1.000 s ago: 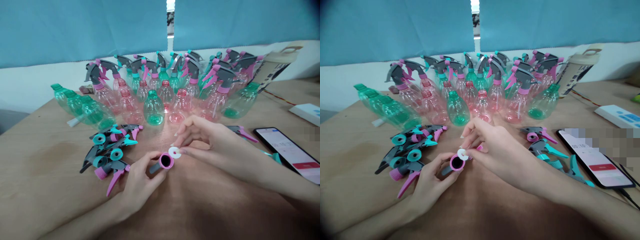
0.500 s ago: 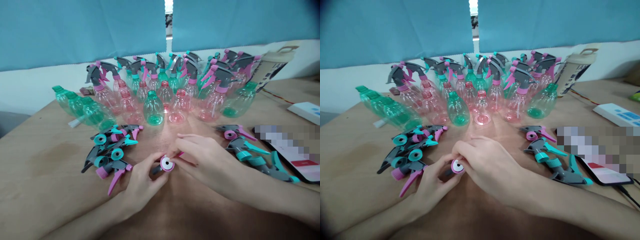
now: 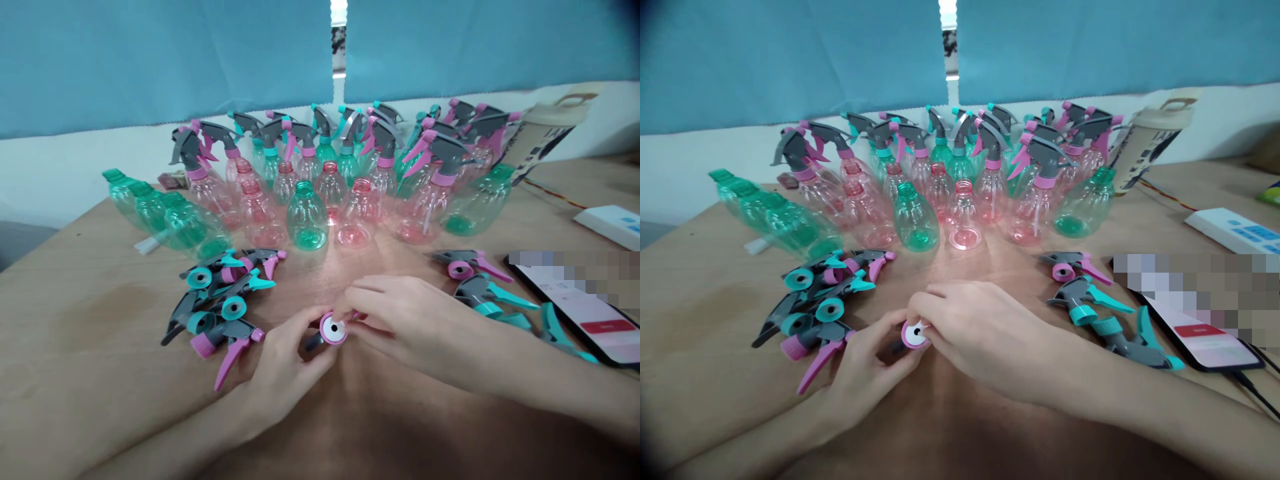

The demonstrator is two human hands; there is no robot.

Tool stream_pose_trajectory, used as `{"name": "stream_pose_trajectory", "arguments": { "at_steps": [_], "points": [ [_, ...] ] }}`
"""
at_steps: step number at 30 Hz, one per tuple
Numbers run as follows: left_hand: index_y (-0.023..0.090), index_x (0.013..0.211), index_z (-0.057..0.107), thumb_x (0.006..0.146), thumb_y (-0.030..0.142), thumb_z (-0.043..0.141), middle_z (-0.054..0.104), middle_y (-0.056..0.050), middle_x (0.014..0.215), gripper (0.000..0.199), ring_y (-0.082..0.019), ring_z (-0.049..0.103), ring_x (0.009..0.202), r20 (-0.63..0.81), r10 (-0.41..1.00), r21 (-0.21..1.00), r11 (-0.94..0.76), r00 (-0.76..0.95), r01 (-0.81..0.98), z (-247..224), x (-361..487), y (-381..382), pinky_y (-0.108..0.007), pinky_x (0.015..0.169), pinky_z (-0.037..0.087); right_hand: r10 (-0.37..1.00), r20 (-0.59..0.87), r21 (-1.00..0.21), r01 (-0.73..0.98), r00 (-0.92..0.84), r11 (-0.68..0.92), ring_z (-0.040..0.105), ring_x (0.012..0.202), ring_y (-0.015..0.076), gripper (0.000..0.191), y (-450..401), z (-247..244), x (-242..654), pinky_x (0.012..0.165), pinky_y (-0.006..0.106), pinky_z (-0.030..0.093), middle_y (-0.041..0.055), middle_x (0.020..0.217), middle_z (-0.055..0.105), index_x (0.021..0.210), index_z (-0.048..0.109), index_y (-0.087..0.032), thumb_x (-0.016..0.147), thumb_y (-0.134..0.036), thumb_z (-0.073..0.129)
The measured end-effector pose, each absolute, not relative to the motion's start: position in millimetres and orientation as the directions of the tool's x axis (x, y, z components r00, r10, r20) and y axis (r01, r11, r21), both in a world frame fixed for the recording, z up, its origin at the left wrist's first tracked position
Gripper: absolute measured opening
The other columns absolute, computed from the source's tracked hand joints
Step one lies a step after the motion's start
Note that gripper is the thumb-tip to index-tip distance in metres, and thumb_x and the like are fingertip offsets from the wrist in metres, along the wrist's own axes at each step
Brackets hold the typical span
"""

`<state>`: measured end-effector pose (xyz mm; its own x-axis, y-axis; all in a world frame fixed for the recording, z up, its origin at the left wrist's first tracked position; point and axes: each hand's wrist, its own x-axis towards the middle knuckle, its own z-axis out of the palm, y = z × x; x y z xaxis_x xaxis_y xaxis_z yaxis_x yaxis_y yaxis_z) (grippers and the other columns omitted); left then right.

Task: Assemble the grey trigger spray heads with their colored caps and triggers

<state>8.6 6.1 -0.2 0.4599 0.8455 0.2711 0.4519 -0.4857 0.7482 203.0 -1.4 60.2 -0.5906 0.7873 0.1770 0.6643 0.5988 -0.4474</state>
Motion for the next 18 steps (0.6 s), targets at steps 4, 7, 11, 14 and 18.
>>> {"name": "stream_pose_trajectory", "arguments": {
  "at_steps": [4, 7, 11, 14, 18],
  "points": [
    [0.020, 0.100, 0.060, 0.076, 0.010, 0.061, 0.068, 0.001, 0.087, 0.025, -0.013, 0.063, 0.074, 0.269, 0.829, 0.728, -0.508, 0.490, 0.460, 0.2, 7.6, 6.3, -0.023, 0.067, 0.051, 0.766, 0.185, -0.431, 0.650, -0.615, 0.626, 0.048, 0.067, 0.0115, 0.009, -2.7, 55.9, 201.7, 0.055, 0.025, 0.028, -0.0028, 0.077, 0.055, 0.080, 0.047, -0.019, 0.089, -0.018, 0.046],
    [0.020, 0.100, 0.060, 0.077, 0.010, 0.061, 0.067, 0.001, 0.090, 0.025, -0.014, 0.062, 0.078, 0.274, 0.809, 0.719, -0.531, 0.521, 0.448, 1.0, 6.7, 6.0, -0.023, 0.069, 0.049, 0.769, 0.178, -0.441, 0.649, -0.614, 0.620, 0.046, 0.064, 0.0105, 0.008, -2.1, 54.8, 201.0, 0.054, 0.025, 0.027, -0.0035, 0.076, 0.053, 0.080, 0.045, -0.019, 0.088, -0.016, 0.046],
    [0.020, 0.100, 0.061, 0.077, 0.010, 0.060, 0.066, 0.001, 0.090, 0.025, -0.015, 0.061, 0.077, 0.277, 0.799, 0.713, -0.543, 0.533, 0.444, 1.5, 6.2, 5.9, -0.025, 0.070, 0.049, 0.774, 0.143, -0.440, 0.662, -0.616, 0.607, 0.045, 0.062, 0.0097, 0.008, -3.0, 54.7, 200.4, 0.052, 0.025, 0.026, -0.0036, 0.075, 0.052, 0.081, 0.045, -0.018, 0.086, -0.013, 0.047],
    [0.019, 0.098, 0.061, 0.078, 0.009, 0.060, 0.066, 0.000, 0.088, 0.023, -0.015, 0.060, 0.075, 0.298, 0.791, 0.709, -0.559, 0.535, 0.431, 0.4, 5.8, 6.5, -0.024, 0.068, 0.049, 0.778, 0.165, -0.422, 0.670, -0.606, 0.611, 0.043, 0.060, 0.0097, 0.008, -4.9, 54.5, 200.1, 0.051, 0.025, 0.024, -0.0034, 0.074, 0.051, 0.081, 0.045, -0.018, 0.086, -0.012, 0.048],
    [0.019, 0.102, 0.060, 0.078, 0.010, 0.060, 0.066, -0.001, 0.092, 0.025, -0.015, 0.061, 0.079, 0.323, 0.780, 0.705, -0.576, 0.536, 0.414, -0.9, 4.9, 6.8, -0.025, 0.071, 0.050, 0.763, 0.207, -0.457, 0.629, -0.613, 0.629, 0.046, 0.065, 0.0100, 0.008, -6.9, 56.9, 198.8, 0.054, 0.024, 0.028, -0.0030, 0.080, 0.053, 0.087, 0.046, -0.018, 0.087, -0.010, 0.048]
  ]
}}
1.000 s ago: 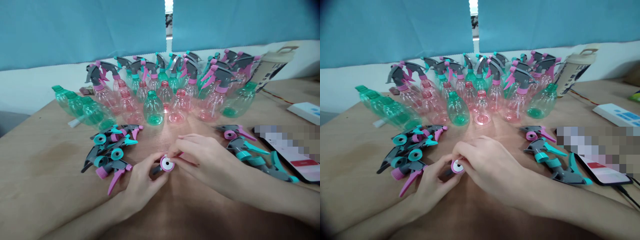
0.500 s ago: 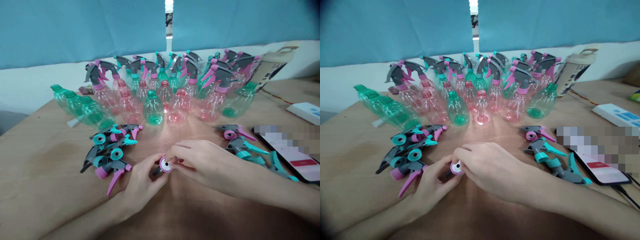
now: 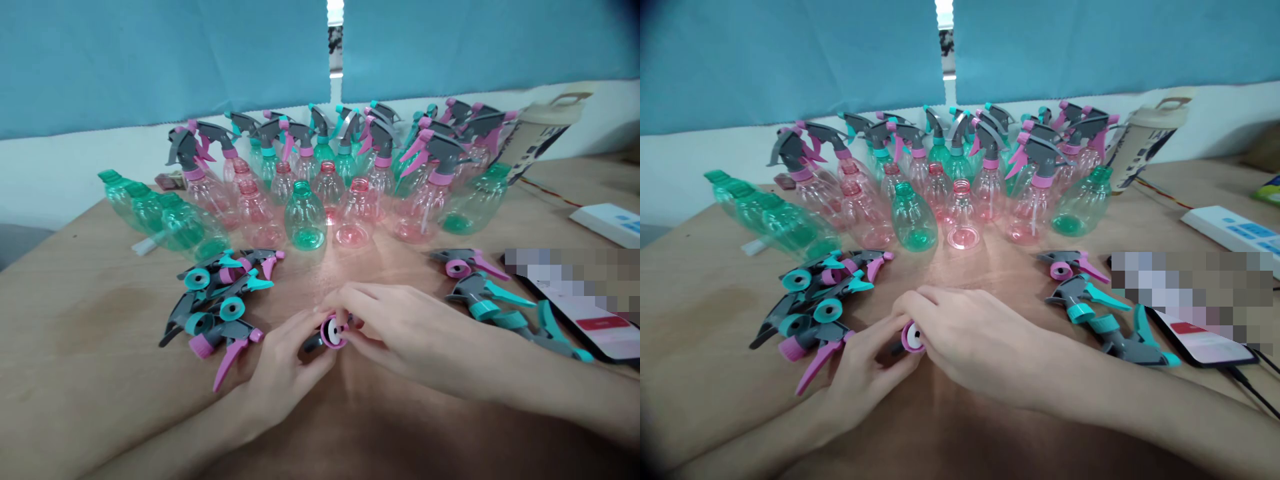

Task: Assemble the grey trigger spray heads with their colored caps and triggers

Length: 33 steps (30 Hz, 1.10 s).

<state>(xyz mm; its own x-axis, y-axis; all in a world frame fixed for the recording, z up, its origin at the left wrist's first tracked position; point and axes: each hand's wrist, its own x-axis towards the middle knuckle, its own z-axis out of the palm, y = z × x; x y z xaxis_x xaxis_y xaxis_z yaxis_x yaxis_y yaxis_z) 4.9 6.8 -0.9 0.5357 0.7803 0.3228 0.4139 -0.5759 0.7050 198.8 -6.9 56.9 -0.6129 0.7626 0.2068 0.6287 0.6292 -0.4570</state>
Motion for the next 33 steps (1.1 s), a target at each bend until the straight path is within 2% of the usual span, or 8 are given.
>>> {"name": "stream_pose_trajectory", "arguments": {
  "at_steps": [7, 13, 19, 25, 29, 33],
  "points": [
    [0.018, 0.099, 0.063, 0.080, 0.013, 0.058, 0.067, -0.004, 0.093, 0.020, -0.016, 0.062, 0.078, 0.320, 0.771, 0.693, -0.587, 0.551, 0.419, 1, 5, 6, -0.029, 0.075, 0.051, 0.751, 0.206, -0.492, 0.597, -0.628, 0.634, 0.047, 0.065, 0.0098, 0.012, -7, 58, 197, 0.053, 0.023, 0.028, -0.0039, 0.080, 0.052, 0.087, 0.044, -0.019, 0.086, -0.008, 0.048],
    [0.018, 0.098, 0.063, 0.081, 0.015, 0.058, 0.067, -0.004, 0.096, 0.018, -0.018, 0.062, 0.085, 0.305, 0.776, 0.682, -0.583, 0.553, 0.442, 0, 5, 5, -0.031, 0.079, 0.052, 0.774, 0.204, -0.453, 0.644, -0.599, 0.617, 0.048, 0.064, 0.0116, 0.010, -9, 54, 196, 0.052, 0.025, 0.029, -0.0024, 0.081, 0.054, 0.086, 0.044, -0.019, 0.086, -0.010, 0.047],
    [0.018, 0.101, 0.061, 0.083, 0.015, 0.056, 0.066, -0.004, 0.099, 0.019, -0.019, 0.062, 0.089, 0.299, 0.766, 0.673, -0.592, 0.569, 0.443, 0, 4, 6, -0.033, 0.082, 0.051, 0.738, 0.286, -0.386, 0.631, -0.611, 0.672, 0.051, 0.070, 0.0130, 0.012, -10, 52, 194, 0.057, 0.025, 0.034, 0.0009, 0.082, 0.056, 0.088, 0.049, -0.018, 0.085, -0.007, 0.046],
    [0.020, 0.109, 0.058, 0.086, 0.018, 0.054, 0.063, -0.006, 0.110, 0.024, -0.019, 0.061, 0.093, 0.274, 0.751, 0.679, -0.593, 0.600, 0.432, -2, 2, 7, -0.032, 0.082, 0.050, 0.740, 0.300, -0.402, 0.623, -0.602, 0.671, 0.057, 0.086, 0.0162, 0.029, -11, 50, 195, 0.068, 0.026, 0.042, 0.0065, 0.099, 0.061, 0.114, 0.046, -0.014, 0.085, -0.008, 0.046],
    [0.019, 0.101, 0.059, 0.086, 0.016, 0.051, 0.064, -0.005, 0.104, 0.017, -0.019, 0.060, 0.091, 0.287, 0.735, 0.663, -0.615, 0.614, 0.426, 0, 3, 7, -0.032, 0.081, 0.050, 0.738, 0.276, -0.367, 0.642, -0.616, 0.673, 0.058, 0.090, 0.0195, 0.041, -12, 49, 195, 0.069, 0.030, 0.045, 0.0081, 0.101, 0.062, 0.123, 0.041, -0.014, 0.084, -0.008, 0.046],
    [0.018, 0.097, 0.058, 0.086, 0.016, 0.051, 0.063, -0.004, 0.098, 0.013, -0.019, 0.060, 0.089, 0.293, 0.723, 0.655, -0.629, 0.625, 0.420, 3, 4, 6, -0.033, 0.080, 0.051, 0.729, 0.263, -0.375, 0.629, -0.633, 0.681, 0.057, 0.097, 0.0209, 0.044, -12, 50, 195, 0.075, 0.033, 0.046, 0.0111, 0.110, 0.061, 0.126, 0.039, -0.011, 0.083, -0.007, 0.045]
  ]
}}
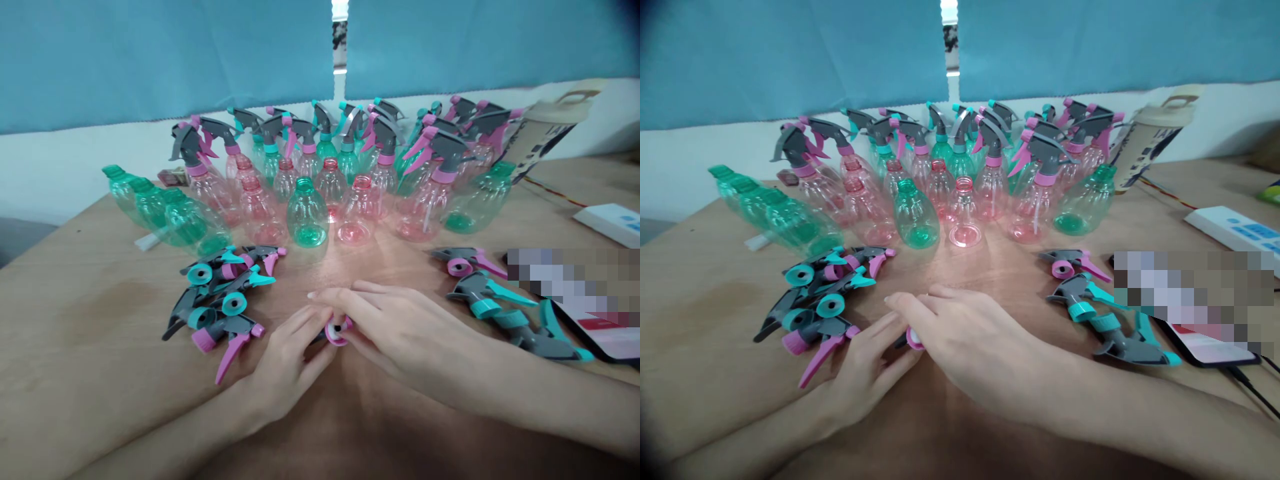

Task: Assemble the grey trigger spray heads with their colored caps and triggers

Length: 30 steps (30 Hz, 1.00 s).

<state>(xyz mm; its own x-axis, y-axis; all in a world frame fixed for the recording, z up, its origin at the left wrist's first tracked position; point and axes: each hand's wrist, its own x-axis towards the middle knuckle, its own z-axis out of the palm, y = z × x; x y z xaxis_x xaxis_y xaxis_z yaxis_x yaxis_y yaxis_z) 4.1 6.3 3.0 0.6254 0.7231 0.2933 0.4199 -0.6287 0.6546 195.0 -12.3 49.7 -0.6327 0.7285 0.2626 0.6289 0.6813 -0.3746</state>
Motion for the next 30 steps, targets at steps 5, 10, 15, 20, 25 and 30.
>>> {"name": "stream_pose_trajectory", "arguments": {
  "at_steps": [5, 10, 15, 20, 25, 30],
  "points": [
    [0.018, 0.095, 0.057, 0.085, 0.015, 0.051, 0.063, -0.005, 0.099, 0.012, -0.019, 0.059, 0.090, 0.300, 0.725, 0.656, -0.629, 0.620, 0.418, 4.5, 5.1, 6.4, -0.034, 0.081, 0.051, 0.706, 0.265, -0.335, 0.624, -0.656, 0.706, 0.055, 0.096, 0.0209, 0.037, -12.3, 52.4, 193.9, 0.076, 0.034, 0.046, 0.0111, 0.110, 0.060, 0.122, 0.043, -0.011, 0.085, -0.008, 0.045],
    [0.018, 0.096, 0.057, 0.085, 0.015, 0.053, 0.063, -0.005, 0.099, 0.012, -0.019, 0.059, 0.091, 0.300, 0.723, 0.664, -0.626, 0.622, 0.408, 3.9, 5.2, 6.4, -0.033, 0.082, 0.051, 0.710, 0.247, -0.253, 0.664, -0.659, 0.704, 0.055, 0.084, 0.0208, 0.018, -11.8, 55.6, 190.8, 0.068, 0.033, 0.045, 0.0098, 0.099, 0.061, 0.102, 0.053, -0.012, 0.086, -0.008, 0.045],
    [0.017, 0.108, 0.055, 0.086, 0.017, 0.051, 0.062, -0.007, 0.107, 0.022, -0.021, 0.058, 0.098, 0.296, 0.722, 0.658, -0.629, 0.625, 0.414, 4.2, 4.9, 6.7, -0.033, 0.083, 0.050, 0.733, 0.221, -0.253, 0.688, -0.644, 0.680, 0.054, 0.082, 0.0210, 0.015, -14.1, 55.4, 191.2, 0.063, 0.032, 0.042, 0.0083, 0.095, 0.061, 0.097, 0.051, -0.014, 0.085, -0.008, 0.046],
    [0.019, 0.108, 0.056, 0.086, 0.018, 0.050, 0.061, -0.007, 0.105, 0.023, -0.021, 0.058, 0.095, 0.284, 0.715, 0.651, -0.633, 0.638, 0.420, 5.8, 5.0, 5.7, -0.034, 0.081, 0.050, 0.761, 0.217, -0.304, 0.699, -0.611, 0.647, 0.054, 0.081, 0.0191, 0.015, -16.6, 53.0, 193.0, 0.061, 0.029, 0.039, 0.0069, 0.094, 0.059, 0.098, 0.049, -0.017, 0.084, -0.010, 0.047],
    [0.018, 0.095, 0.057, 0.085, 0.017, 0.050, 0.058, -0.005, 0.093, 0.012, -0.019, 0.057, 0.087, 0.271, 0.710, 0.645, -0.635, 0.650, 0.425, 6.1, 5.2, 6.1, -0.032, 0.077, 0.050, 0.726, 0.239, -0.294, 0.665, -0.645, 0.687, 0.051, 0.074, 0.0170, 0.011, -13.9, 52.4, 193.3, 0.058, 0.028, 0.034, 0.0042, 0.085, 0.057, 0.089, 0.048, -0.018, 0.083, -0.009, 0.047],
    [0.018, 0.093, 0.056, 0.084, 0.016, 0.049, 0.056, -0.004, 0.091, 0.011, -0.018, 0.056, 0.084, 0.285, 0.712, 0.642, -0.639, 0.642, 0.423, 3.1, 3.7, 5.9, -0.030, 0.074, 0.049, 0.695, 0.266, -0.301, 0.627, -0.668, 0.719, 0.051, 0.078, 0.0171, 0.013, -12.6, 52.3, 191.4, 0.062, 0.028, 0.035, 0.0051, 0.089, 0.058, 0.092, 0.050, -0.017, 0.084, -0.008, 0.046]
  ]
}}
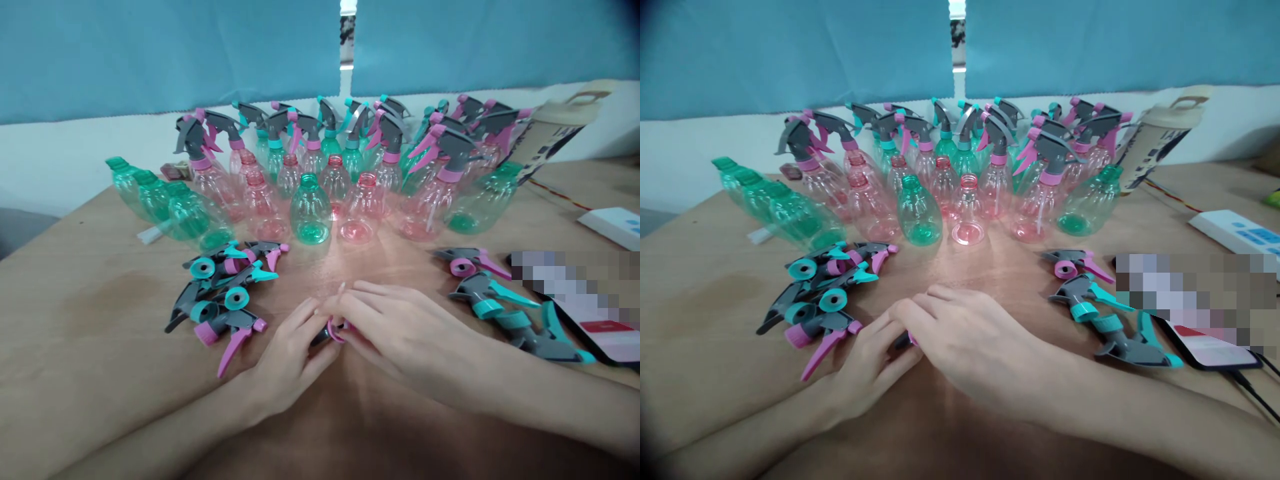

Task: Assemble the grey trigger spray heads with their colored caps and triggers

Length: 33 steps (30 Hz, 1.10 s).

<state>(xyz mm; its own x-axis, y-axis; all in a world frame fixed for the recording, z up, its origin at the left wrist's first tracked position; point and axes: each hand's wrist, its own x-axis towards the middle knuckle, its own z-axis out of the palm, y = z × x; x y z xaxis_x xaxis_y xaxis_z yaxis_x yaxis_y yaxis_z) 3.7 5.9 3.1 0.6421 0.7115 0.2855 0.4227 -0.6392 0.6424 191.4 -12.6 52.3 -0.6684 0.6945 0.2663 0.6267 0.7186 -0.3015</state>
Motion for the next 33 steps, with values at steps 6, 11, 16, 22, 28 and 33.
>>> {"name": "stream_pose_trajectory", "arguments": {
  "at_steps": [6, 11, 16, 22, 28, 33],
  "points": [
    [0.017, 0.097, 0.055, 0.085, 0.015, 0.048, 0.056, -0.005, 0.093, 0.014, -0.019, 0.054, 0.086, 0.280, 0.701, 0.620, -0.654, 0.656, 0.433, 2, 3, 6, -0.030, 0.075, 0.049, 0.839, 0.240, -0.580, 0.621, -0.488, 0.527, 0.048, 0.063, 0.0107, 0.011, -14, 45, 185, 0.055, 0.024, 0.034, -0.0013, 0.077, 0.054, 0.086, 0.045, -0.019, 0.081, -0.009, 0.047],
    [0.019, 0.114, 0.053, 0.087, 0.019, 0.047, 0.056, -0.004, 0.087, 0.028, -0.018, 0.055, 0.079, 0.335, 0.687, 0.562, -0.695, 0.645, 0.449, 0, 4, 6, -0.030, 0.071, 0.050, 0.934, 0.046, -0.814, 0.528, -0.355, 0.241, 0.044, 0.056, 0.0081, 0.019, -10, 39, 180, 0.048, 0.021, 0.033, -0.0069, 0.067, 0.047, 0.081, 0.039, -0.022, 0.072, -0.011, 0.051],
    [0.019, 0.128, 0.044, 0.088, 0.018, 0.047, 0.057, -0.005, 0.088, 0.040, -0.018, 0.055, 0.080, 0.326, 0.692, 0.558, -0.691, 0.644, 0.460, -1, 3, 5, -0.030, 0.072, 0.050, 0.942, -0.024, -0.875, 0.463, -0.335, 0.143, 0.042, 0.058, 0.0084, 0.020, -5, 41, 182, 0.050, 0.021, 0.032, -0.0073, 0.066, 0.044, 0.077, 0.037, -0.022, 0.070, -0.012, 0.052],
    [0.020, 0.126, 0.047, 0.088, 0.020, 0.048, 0.057, -0.004, 0.089, 0.039, -0.017, 0.055, 0.079, 0.313, 0.721, 0.602, -0.654, 0.618, 0.458, 2, 4, 4, -0.030, 0.072, 0.050, 0.903, -0.142, -0.949, 0.315, -0.405, -0.008, 0.043, 0.065, 0.0097, 0.018, 3, 43, 187, 0.056, 0.023, 0.035, -0.0062, 0.071, 0.043, 0.079, 0.036, -0.022, 0.075, -0.017, 0.053],
    [0.018, 0.109, 0.057, 0.084, 0.016, 0.051, 0.057, -0.002, 0.082, 0.025, -0.016, 0.054, 0.074, 0.300, 0.738, 0.620, -0.632, 0.604, 0.465, 4, 6, 4, -0.027, 0.067, 0.047, 0.863, -0.205, -0.951, 0.303, -0.462, -0.064, 0.041, 0.063, 0.0084, 0.020, 3, 49, 190, 0.056, 0.023, 0.035, -0.0072, 0.071, 0.042, 0.082, 0.035, -0.022, 0.076, -0.016, 0.053],
    [0.018, 0.104, 0.058, 0.082, 0.013, 0.052, 0.058, -0.002, 0.081, 0.023, -0.015, 0.055, 0.073, 0.319, 0.735, 0.629, -0.636, 0.599, 0.446, 3, 6, 4, -0.026, 0.065, 0.046, 0.861, -0.188, -0.925, 0.379, -0.473, 0.007, 0.041, 0.060, 0.0074, 0.022, 3, 53, 192, 0.053, 0.021, 0.033, -0.0083, 0.068, 0.042, 0.082, 0.037, -0.022, 0.072, -0.015, 0.055]
  ]
}}
